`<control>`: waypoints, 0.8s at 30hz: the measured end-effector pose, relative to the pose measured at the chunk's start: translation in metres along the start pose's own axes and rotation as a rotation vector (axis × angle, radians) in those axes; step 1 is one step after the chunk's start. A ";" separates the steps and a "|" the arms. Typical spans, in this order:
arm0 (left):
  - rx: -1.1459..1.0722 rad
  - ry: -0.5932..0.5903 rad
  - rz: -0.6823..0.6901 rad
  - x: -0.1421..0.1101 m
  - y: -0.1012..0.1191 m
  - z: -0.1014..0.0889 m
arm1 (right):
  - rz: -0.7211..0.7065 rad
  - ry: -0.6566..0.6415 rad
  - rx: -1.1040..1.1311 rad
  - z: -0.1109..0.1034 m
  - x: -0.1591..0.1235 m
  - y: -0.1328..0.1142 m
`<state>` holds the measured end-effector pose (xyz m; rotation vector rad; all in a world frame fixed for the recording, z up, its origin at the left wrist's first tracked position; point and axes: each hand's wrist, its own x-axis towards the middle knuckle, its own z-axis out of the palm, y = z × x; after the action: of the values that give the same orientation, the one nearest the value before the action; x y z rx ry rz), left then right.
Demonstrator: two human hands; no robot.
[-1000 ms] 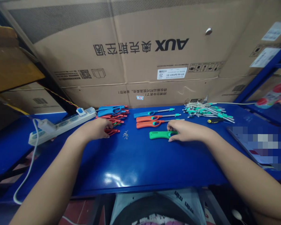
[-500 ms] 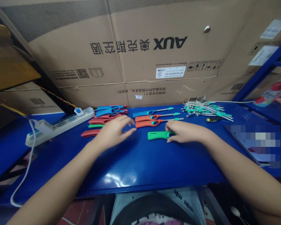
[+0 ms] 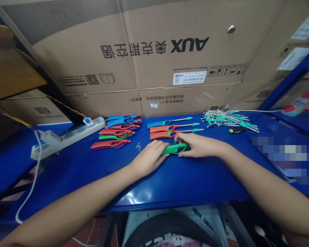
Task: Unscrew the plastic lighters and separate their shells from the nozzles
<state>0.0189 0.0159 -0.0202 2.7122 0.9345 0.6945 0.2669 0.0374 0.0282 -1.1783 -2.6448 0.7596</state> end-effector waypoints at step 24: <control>-0.509 0.341 -0.215 0.002 0.001 -0.007 | -0.093 0.106 0.244 0.001 0.010 0.025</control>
<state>0.0171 0.0168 -0.0128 2.0556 0.9402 1.1847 0.2767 0.0585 0.0143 -0.9961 -2.4186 0.9431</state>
